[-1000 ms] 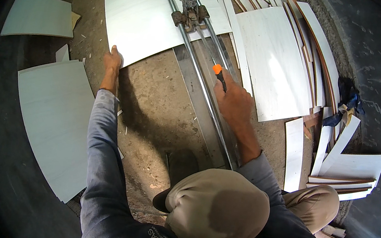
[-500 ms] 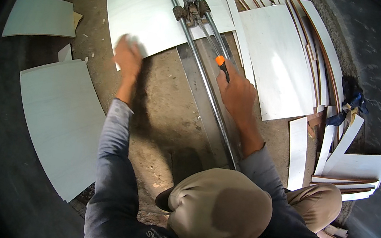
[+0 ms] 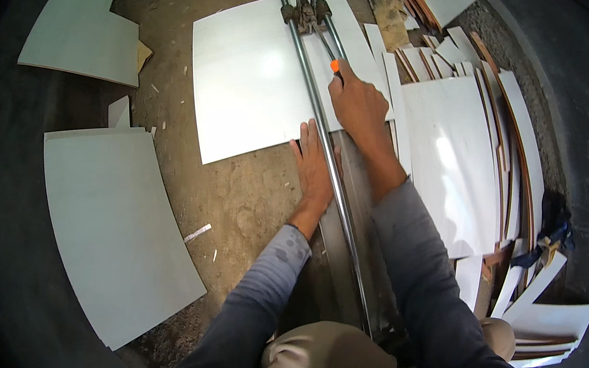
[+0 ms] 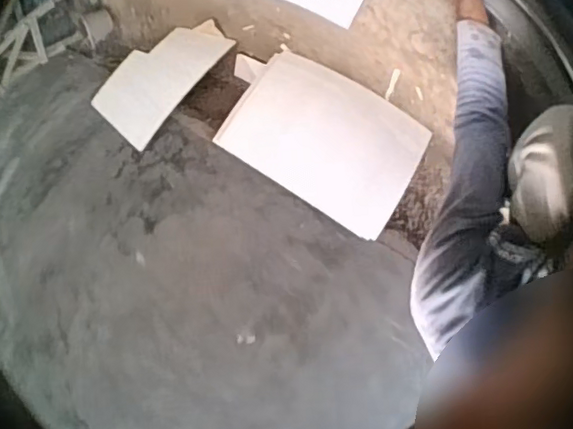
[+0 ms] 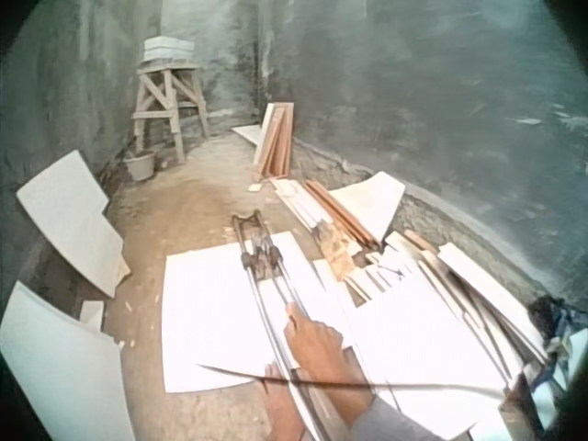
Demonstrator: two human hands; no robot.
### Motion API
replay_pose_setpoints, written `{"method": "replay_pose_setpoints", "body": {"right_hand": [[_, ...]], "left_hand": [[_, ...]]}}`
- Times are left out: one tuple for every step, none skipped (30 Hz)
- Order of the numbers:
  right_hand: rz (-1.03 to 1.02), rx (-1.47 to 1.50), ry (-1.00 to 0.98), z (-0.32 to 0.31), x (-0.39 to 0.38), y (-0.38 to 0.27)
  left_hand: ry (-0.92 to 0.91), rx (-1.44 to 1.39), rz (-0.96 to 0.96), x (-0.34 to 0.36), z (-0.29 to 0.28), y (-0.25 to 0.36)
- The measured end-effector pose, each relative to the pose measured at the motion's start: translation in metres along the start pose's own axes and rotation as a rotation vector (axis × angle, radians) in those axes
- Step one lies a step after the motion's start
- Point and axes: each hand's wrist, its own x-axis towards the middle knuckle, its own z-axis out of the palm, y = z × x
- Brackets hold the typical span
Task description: The person measures and cuts white panels using a manual tile cutter. They measure the panel with a tape measure, score it with the cutter, and snap it along the scored line. The person then wipes the cut panel with a cloth.
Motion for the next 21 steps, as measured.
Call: {"method": "replay_pose_setpoints", "body": {"right_hand": [[-0.020,-0.002,0.020,0.009,0.019,-0.003],[-0.029,-0.009,0.032,0.016,0.038,-0.005],[-0.056,-0.026,0.035,0.023,0.057,-0.007],[-0.058,-0.012,0.028,0.030,0.075,-0.010],[-0.055,-0.005,0.019,0.036,0.094,-0.013],[-0.050,0.000,0.009,0.041,0.110,-0.015],[-0.054,0.000,0.009,0.045,0.126,-0.018],[-0.054,-0.001,0.009,0.049,0.139,-0.020],[-0.033,-0.011,-0.006,0.051,0.150,-0.021],[-0.059,0.000,0.000,0.054,0.160,-0.023],[-0.061,0.002,-0.011,0.056,0.167,-0.023],[-0.042,-0.006,-0.034,0.057,0.174,-0.024],[-0.059,-0.003,-0.029,0.059,0.178,-0.024],[-0.056,-0.011,-0.038,0.060,0.182,-0.024],[-0.047,-0.021,-0.050,0.061,0.184,-0.024],[-0.053,-0.016,-0.055,0.061,0.186,-0.024],[-0.050,-0.014,-0.058,0.062,0.187,-0.024],[-0.036,-0.016,-0.077,0.062,0.188,-0.024],[-0.048,-0.023,-0.070,0.062,0.189,-0.024],[-0.050,-0.034,-0.077,0.062,0.190,-0.025],[-0.039,-0.050,-0.084,0.062,0.190,-0.025]], "left_hand": [[0.014,0.012,0.005,-0.001,0.001,0.001],[0.029,0.023,0.005,-0.001,0.003,0.001],[0.029,0.013,0.009,0.000,0.003,0.002],[0.008,0.041,-0.002,0.001,0.002,0.002],[-0.009,0.067,-0.012,0.002,0.002,0.002],[-0.033,0.085,-0.018,0.002,0.001,0.002],[-0.054,0.075,-0.031,0.003,0.000,0.002],[-0.039,0.078,-0.020,0.004,-0.001,0.002],[-0.056,0.081,-0.026,0.005,-0.002,0.002],[-0.099,0.086,-0.045,0.005,-0.002,0.003],[-0.070,0.069,-0.034,0.005,-0.003,0.003],[-0.070,0.055,-0.033,0.005,-0.003,0.003],[-0.070,0.042,-0.034,0.005,-0.003,0.003],[-0.062,0.026,-0.030,0.006,-0.002,0.002],[-0.054,0.009,-0.029,0.006,-0.002,0.002],[-0.044,-0.001,-0.027,0.006,-0.001,0.002],[-0.048,-0.004,-0.031,0.007,-0.001,0.002],[-0.055,0.002,-0.037,0.007,-0.001,0.002],[-0.077,0.016,-0.047,0.007,-0.001,0.002],[-0.061,0.002,-0.043,0.007,-0.001,0.002],[-0.057,-0.005,-0.042,0.007,-0.001,0.002]]}}
